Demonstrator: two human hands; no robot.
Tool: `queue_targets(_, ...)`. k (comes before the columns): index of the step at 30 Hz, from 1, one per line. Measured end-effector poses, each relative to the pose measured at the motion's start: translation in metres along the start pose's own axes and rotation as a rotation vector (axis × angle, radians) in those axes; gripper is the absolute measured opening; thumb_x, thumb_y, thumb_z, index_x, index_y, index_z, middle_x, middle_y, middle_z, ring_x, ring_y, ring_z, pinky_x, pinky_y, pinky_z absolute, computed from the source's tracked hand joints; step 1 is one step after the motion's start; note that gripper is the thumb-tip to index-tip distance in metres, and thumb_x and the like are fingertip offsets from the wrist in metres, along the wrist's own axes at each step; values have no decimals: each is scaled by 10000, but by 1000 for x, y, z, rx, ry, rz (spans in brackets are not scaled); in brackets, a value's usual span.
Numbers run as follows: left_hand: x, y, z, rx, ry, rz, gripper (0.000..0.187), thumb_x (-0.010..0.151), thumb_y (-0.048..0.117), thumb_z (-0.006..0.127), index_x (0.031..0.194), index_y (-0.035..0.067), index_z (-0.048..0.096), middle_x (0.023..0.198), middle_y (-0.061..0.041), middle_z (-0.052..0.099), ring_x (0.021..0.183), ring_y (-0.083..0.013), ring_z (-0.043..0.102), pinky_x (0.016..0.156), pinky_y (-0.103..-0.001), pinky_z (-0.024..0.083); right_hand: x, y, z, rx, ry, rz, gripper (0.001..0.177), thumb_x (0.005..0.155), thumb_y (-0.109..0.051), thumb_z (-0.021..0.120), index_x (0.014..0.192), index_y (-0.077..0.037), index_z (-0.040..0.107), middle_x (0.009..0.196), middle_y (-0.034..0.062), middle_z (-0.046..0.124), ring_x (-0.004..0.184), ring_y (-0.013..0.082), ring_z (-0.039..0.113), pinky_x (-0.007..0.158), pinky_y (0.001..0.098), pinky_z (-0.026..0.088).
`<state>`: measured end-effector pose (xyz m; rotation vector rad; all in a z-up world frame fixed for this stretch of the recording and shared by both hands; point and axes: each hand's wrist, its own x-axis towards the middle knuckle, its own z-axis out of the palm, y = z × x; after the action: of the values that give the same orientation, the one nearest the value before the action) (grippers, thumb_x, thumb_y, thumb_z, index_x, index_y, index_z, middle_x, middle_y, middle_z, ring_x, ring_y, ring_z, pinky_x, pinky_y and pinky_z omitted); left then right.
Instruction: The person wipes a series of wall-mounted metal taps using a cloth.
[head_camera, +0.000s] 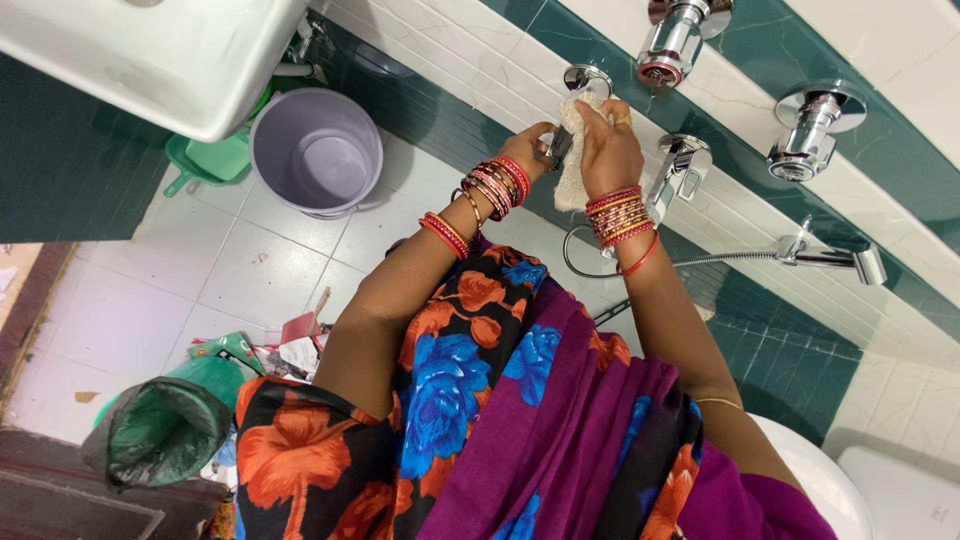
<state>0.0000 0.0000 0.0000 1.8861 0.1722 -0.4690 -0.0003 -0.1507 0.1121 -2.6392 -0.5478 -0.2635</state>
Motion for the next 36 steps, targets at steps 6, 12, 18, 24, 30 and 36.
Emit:
queue_targets(6, -12, 12, -4, 0, 21, -18, 632, 847, 105, 731, 1435, 236, 538, 996, -54, 721, 892, -181, 729, 840, -343, 608, 44, 9, -12, -140, 38, -106, 372, 985, -8, 596, 1277, -164, 766, 1159, 113, 649, 980, 352, 690, 802, 447, 566)
queue_targets(12, -18, 15, -7, 38, 51, 21, 608, 867, 132, 718, 1439, 207, 530, 1035, -40, 728, 920, -173, 726, 857, -323, 595, 24, -9, -11, -300, -62, -244, 299, 906, -47, 589, 1091, -153, 799, 1191, 175, 627, 912, 338, 697, 685, 440, 581)
queue_targets(18, -20, 11, -4, -11, 58, 8, 637, 875, 180, 752, 1457, 177, 491, 1069, -58, 719, 959, -199, 715, 899, -341, 578, 64, -4, -10, -279, -83, -229, 311, 941, -27, 578, 1077, -175, 816, 1211, 118, 615, 890, 324, 680, 722, 459, 566)
queue_targets(24, -17, 4, -2, -52, 59, 22, 648, 846, 153, 765, 1439, 178, 505, 1043, -43, 720, 924, -179, 719, 878, -321, 578, 31, -7, -10, -255, -79, -356, 235, 870, -19, 626, 1014, -114, 786, 1247, 115, 609, 931, 335, 682, 744, 444, 566)
queue_targets(30, -11, -4, 3, -98, 90, 92, 508, 832, 135, 772, 1317, 144, 620, 968, -14, 716, 824, -161, 719, 789, -319, 576, 57, 40, 8, 180, -14, -160, 391, 949, 72, 527, 1234, -62, 759, 1221, 111, 632, 1041, 296, 670, 911, 412, 559)
queue_targets(36, -7, -5, -2, -65, 56, 102, 464, 826, 154, 776, 1272, 144, 650, 921, 7, 733, 813, -125, 711, 787, -305, 572, 40, 59, 48, 360, 208, -59, 383, 966, 36, 540, 1302, -38, 708, 1220, 127, 625, 1168, 291, 588, 1043, 407, 468)
